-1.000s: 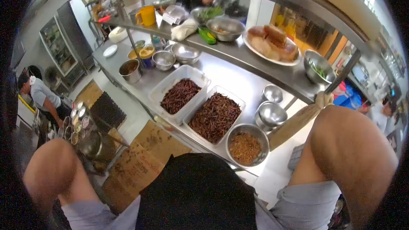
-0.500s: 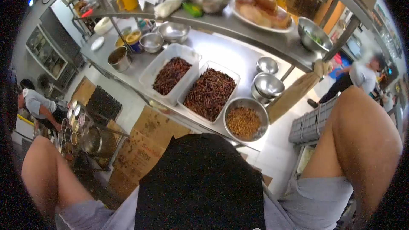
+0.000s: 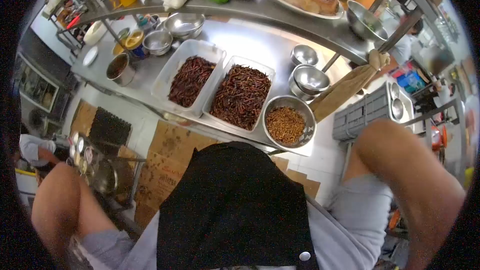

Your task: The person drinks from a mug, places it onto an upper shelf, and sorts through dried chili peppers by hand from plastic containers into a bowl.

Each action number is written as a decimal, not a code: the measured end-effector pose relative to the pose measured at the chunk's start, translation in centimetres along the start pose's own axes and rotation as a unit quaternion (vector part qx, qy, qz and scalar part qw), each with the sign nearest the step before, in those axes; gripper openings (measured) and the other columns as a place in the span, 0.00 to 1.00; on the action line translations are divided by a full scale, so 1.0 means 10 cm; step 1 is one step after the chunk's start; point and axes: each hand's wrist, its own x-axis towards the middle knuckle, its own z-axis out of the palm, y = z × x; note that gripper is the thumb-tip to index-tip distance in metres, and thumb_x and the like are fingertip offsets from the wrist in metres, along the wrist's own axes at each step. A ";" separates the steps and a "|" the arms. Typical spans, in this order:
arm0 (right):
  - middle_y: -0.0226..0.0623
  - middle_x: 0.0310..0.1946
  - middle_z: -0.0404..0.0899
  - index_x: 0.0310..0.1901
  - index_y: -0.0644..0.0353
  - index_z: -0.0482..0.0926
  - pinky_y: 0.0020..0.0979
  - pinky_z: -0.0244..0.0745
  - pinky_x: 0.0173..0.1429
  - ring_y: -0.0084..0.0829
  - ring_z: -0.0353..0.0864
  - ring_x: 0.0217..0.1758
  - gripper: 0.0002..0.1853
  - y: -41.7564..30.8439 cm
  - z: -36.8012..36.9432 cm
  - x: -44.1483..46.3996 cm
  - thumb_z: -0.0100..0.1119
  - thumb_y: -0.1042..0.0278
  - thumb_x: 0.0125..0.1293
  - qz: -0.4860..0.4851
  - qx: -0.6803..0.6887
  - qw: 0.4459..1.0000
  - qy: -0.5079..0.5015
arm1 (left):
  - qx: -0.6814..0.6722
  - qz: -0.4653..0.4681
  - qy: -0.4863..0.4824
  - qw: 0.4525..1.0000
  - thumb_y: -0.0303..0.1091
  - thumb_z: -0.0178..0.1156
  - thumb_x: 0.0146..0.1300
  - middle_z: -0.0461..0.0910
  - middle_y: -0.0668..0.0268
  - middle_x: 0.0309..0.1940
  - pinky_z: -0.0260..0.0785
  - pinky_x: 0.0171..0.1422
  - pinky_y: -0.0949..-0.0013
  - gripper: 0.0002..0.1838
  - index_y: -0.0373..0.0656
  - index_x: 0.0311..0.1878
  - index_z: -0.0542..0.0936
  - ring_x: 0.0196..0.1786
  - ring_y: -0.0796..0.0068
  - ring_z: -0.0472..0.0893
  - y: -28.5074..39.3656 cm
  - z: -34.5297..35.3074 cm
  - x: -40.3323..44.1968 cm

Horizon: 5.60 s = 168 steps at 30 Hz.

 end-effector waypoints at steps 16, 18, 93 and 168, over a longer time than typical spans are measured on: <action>0.43 0.40 0.86 0.40 0.59 0.87 0.47 0.76 0.58 0.45 0.84 0.52 0.09 -0.48 1.79 -4.69 0.62 0.66 0.63 0.772 -0.242 0.462 -0.362 | -0.016 -0.125 0.102 0.987 0.68 0.44 0.75 0.79 0.80 0.31 0.71 0.46 0.68 0.18 0.76 0.47 0.80 0.38 0.81 0.78 -1.38 -1.00 -0.59; 0.41 0.40 0.86 0.38 0.57 0.87 0.51 0.73 0.61 0.45 0.81 0.57 0.08 -0.40 1.79 -4.82 0.62 0.65 0.62 0.722 -0.261 0.454 -0.453 | -0.003 -0.125 0.098 0.987 0.68 0.44 0.75 0.79 0.80 0.31 0.71 0.46 0.68 0.18 0.76 0.47 0.80 0.38 0.81 0.78 -1.39 -1.06 -0.60; 0.46 0.31 0.87 0.28 0.55 0.88 0.71 0.62 0.65 0.47 0.87 0.42 0.08 -0.28 2.15 -4.96 0.60 0.68 0.58 0.645 -0.258 0.407 -0.594 | 0.052 -0.585 -0.612 0.530 0.44 0.61 0.71 0.82 0.47 0.53 0.74 0.61 0.52 0.24 0.37 0.62 0.79 0.55 0.44 0.81 0.35 -2.27 -3.18; 0.35 0.33 0.82 0.40 0.62 0.80 0.35 0.80 0.43 0.30 0.84 0.38 0.08 -0.22 1.81 -4.59 0.56 0.68 0.77 0.835 0.412 0.275 0.239 | -0.108 -0.943 0.095 0.300 0.31 0.52 0.75 0.84 0.59 0.36 0.77 0.40 0.67 0.08 0.37 0.41 0.78 0.36 0.68 0.84 0.37 -0.88 -4.51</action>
